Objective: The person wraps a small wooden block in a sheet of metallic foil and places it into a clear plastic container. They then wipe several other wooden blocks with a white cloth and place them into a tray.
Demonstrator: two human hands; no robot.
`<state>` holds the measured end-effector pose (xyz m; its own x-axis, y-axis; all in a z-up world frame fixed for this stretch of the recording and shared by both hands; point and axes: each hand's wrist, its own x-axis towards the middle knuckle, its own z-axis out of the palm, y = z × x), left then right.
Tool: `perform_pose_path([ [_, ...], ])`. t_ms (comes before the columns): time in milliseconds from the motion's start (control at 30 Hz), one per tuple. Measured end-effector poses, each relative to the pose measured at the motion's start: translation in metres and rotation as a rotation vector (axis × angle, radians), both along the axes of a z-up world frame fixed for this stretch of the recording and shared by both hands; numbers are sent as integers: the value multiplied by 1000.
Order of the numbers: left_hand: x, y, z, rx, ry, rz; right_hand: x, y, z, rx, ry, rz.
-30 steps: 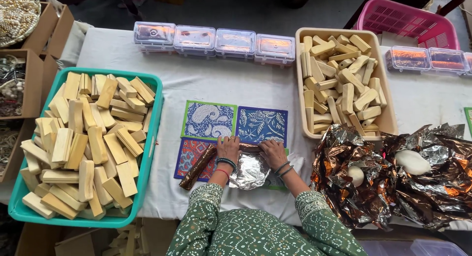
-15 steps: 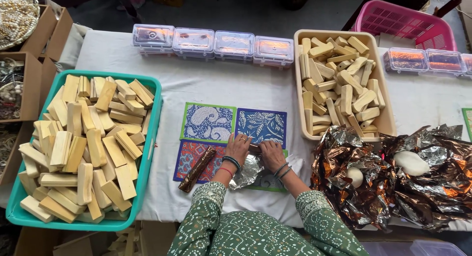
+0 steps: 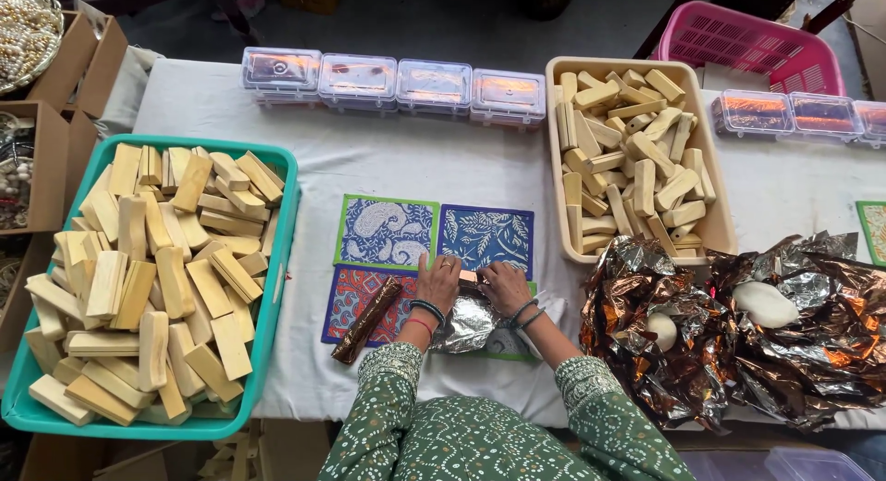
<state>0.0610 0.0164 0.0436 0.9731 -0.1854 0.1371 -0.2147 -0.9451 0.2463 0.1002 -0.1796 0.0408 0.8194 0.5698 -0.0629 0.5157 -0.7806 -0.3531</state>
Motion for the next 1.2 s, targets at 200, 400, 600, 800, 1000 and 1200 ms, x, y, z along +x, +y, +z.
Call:
perform_pose_path([
  [200,-36,-9,6,19,-212,83,1,0,-3,-45,-47,37],
  [400,-71,-27,-61,-180,23,-83,-1,0,2,-20,-16,27],
  [600,-76,-24,-40,-193,176,-83,-14,2,1,-7,-143,78],
  [800,-87,-15,-31,-135,189,-132,-35,3,-8,-26,-266,99],
  [1000,-83,2,-41,-501,67,273,-44,7,3,97,-339,94],
  [1200,-45,23,-66,-625,461,619,-46,8,1,42,-316,66],
])
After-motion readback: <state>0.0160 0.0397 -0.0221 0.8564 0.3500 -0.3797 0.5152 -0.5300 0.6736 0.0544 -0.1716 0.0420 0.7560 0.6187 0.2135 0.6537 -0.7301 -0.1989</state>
